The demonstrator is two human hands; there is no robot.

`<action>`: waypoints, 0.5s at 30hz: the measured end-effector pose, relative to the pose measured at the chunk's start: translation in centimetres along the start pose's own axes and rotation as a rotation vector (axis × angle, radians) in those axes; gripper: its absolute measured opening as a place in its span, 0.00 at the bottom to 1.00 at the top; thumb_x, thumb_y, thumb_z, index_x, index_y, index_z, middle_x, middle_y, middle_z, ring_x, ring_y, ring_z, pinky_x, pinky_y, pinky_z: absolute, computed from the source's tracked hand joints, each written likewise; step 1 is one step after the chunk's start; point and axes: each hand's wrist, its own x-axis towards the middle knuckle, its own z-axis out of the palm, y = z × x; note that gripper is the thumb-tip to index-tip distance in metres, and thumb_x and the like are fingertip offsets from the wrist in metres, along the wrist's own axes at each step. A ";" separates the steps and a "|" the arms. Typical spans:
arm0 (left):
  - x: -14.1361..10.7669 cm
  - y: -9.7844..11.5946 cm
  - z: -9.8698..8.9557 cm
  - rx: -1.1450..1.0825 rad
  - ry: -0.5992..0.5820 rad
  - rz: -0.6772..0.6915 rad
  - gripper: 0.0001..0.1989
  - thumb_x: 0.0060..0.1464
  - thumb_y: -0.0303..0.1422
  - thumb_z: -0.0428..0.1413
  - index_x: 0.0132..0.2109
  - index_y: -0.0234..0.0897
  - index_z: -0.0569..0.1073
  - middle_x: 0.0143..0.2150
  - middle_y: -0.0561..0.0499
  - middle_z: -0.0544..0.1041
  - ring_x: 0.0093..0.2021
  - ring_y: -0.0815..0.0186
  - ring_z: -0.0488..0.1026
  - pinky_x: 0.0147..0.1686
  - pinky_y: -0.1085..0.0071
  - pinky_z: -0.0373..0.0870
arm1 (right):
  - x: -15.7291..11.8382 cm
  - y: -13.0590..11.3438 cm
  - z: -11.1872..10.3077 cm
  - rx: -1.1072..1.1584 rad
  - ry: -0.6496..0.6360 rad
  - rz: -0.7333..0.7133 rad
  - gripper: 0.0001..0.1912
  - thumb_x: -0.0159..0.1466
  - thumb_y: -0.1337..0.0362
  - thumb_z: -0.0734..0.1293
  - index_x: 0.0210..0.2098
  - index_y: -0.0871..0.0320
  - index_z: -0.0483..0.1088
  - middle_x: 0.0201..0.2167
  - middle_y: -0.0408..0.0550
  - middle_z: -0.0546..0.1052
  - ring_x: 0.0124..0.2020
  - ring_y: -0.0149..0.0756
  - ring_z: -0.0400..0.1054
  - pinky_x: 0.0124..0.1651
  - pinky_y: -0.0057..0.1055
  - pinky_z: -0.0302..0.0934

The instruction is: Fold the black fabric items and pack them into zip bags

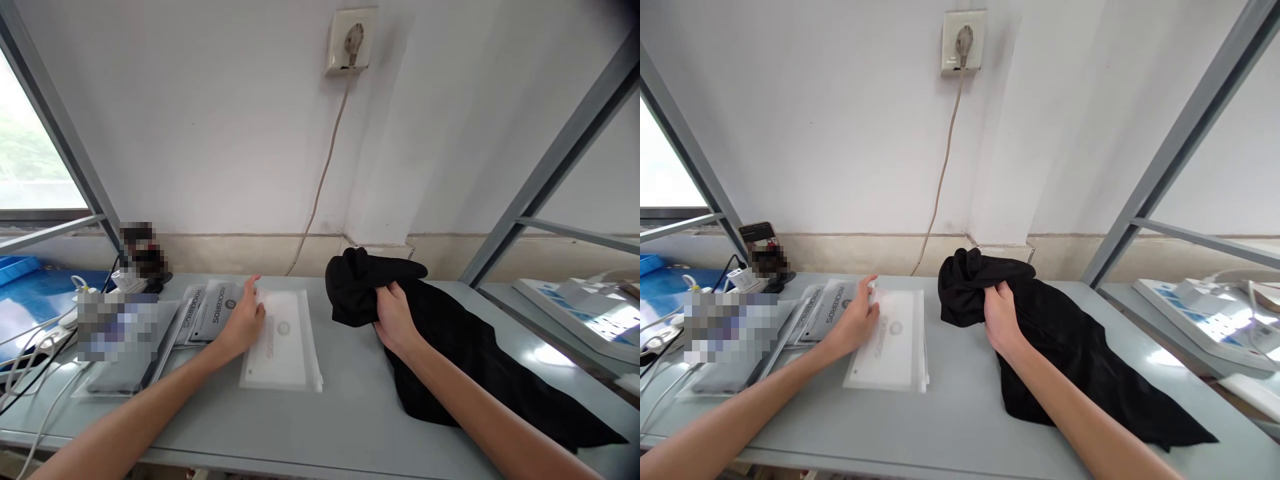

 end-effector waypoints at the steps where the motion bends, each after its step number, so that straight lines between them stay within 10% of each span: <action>1: -0.2 0.0 0.3 0.092 -0.004 0.065 0.35 0.61 0.22 0.49 0.72 0.40 0.51 0.59 0.39 0.71 0.41 0.62 0.75 0.48 0.58 0.72 | 0.0 0.0 0.0 0.001 -0.008 -0.001 0.24 0.55 0.51 0.79 0.49 0.49 0.78 0.48 0.45 0.83 0.56 0.49 0.74 0.55 0.41 0.74; 6: -0.8 0.9 0.0 0.337 0.025 0.345 0.27 0.59 0.18 0.46 0.63 0.41 0.66 0.72 0.39 0.57 0.67 0.50 0.62 0.62 0.50 0.63 | -0.4 -0.1 0.1 0.001 -0.088 -0.024 0.25 0.55 0.50 0.79 0.50 0.47 0.77 0.49 0.44 0.83 0.57 0.49 0.74 0.56 0.42 0.73; 11: -1.3 2.3 -0.2 0.357 -0.328 0.468 0.13 0.69 0.29 0.47 0.47 0.40 0.77 0.45 0.47 0.80 0.47 0.57 0.76 0.52 0.59 0.66 | -1.3 -0.2 0.4 -0.033 -0.194 0.023 0.26 0.56 0.49 0.78 0.52 0.45 0.76 0.51 0.44 0.82 0.56 0.48 0.73 0.54 0.42 0.73; 15: -2.0 3.4 -0.1 0.207 -0.348 0.326 0.17 0.72 0.41 0.48 0.50 0.39 0.79 0.37 0.49 0.79 0.36 0.61 0.74 0.48 0.61 0.66 | -1.9 0.0 0.2 -0.105 -0.300 0.051 0.27 0.54 0.51 0.80 0.51 0.47 0.76 0.49 0.46 0.82 0.53 0.49 0.73 0.49 0.40 0.74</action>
